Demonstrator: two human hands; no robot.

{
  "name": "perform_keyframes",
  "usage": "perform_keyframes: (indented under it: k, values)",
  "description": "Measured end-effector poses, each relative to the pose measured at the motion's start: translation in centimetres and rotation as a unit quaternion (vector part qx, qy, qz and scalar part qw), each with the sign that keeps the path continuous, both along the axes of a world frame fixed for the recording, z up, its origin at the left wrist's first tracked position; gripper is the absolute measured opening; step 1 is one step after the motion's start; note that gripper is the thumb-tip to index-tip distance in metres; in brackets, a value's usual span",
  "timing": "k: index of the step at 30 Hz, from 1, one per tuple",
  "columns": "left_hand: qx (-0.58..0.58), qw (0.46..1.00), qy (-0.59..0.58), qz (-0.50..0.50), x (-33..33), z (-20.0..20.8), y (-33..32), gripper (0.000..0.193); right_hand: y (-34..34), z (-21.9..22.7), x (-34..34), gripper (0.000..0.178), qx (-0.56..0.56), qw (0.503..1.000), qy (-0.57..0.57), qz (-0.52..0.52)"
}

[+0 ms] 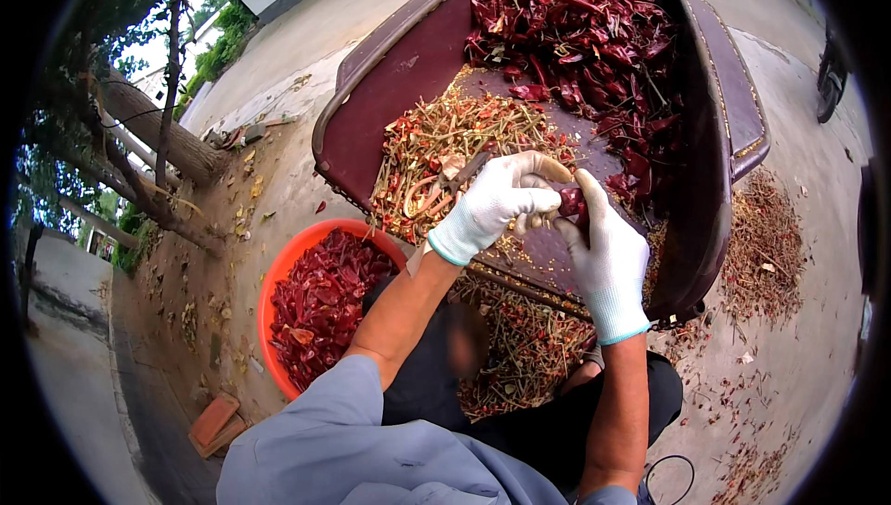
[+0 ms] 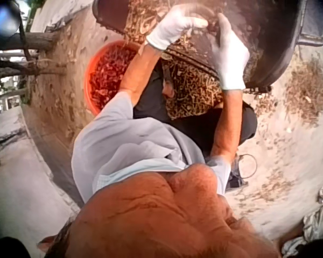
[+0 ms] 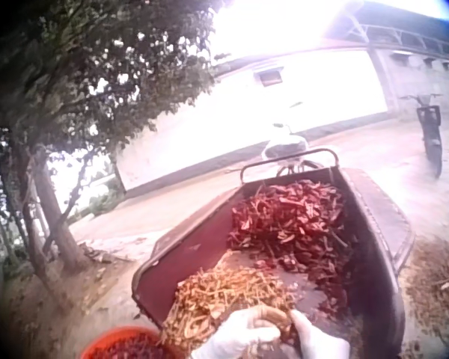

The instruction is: The person cleans dried red chili peppers by removing the stems and scraping out the seeds using a small blade, then places the processed pepper shells into a red plastic basket.

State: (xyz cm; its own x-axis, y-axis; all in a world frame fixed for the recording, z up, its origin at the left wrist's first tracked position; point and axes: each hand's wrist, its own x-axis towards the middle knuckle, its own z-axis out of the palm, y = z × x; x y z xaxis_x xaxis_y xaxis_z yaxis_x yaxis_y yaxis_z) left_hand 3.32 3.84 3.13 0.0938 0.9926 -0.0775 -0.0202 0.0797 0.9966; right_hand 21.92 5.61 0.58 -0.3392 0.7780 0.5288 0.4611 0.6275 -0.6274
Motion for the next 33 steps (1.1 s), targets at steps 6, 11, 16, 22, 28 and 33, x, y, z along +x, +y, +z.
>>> perform_keyframes:
  k: [6, 11, 16, 22, 28, 33]
  values:
    - [0.025, 0.999, -0.039, -0.002, -0.3, 0.3, -1.2, 0.031, 0.1, 0.5, -0.5, 0.029, -0.113, 0.992, 0.049, 0.003]
    - [0.180, 0.972, 0.151, 0.009, -0.1, 0.2, -1.7, 0.029, 0.3, 0.7, -0.7, 0.024, -0.178, 0.980, 0.069, 0.057]
    - [0.350, 0.884, 0.307, 0.046, -0.1, -0.4, -1.3, 0.020, 0.4, -0.7, -0.8, 0.022, -0.050, 0.996, 0.046, 0.063]
    - [0.361, 0.866, 0.328, 0.109, 1.1, -1.2, -0.9, 0.009, 0.2, -0.4, -1.0, 0.020, -0.288, 0.940, 0.126, 0.132]
    - [0.044, 0.993, -0.044, 0.100, 1.3, -1.6, -1.1, 0.020, -0.4, 0.0, -1.3, 0.018, -0.234, 0.958, 0.091, 0.140]
    - [0.005, 0.949, -0.271, 0.159, 0.5, -3.9, 0.5, 0.026, -1.4, -0.6, -2.4, 0.022, -0.221, 0.945, 0.168, 0.170]
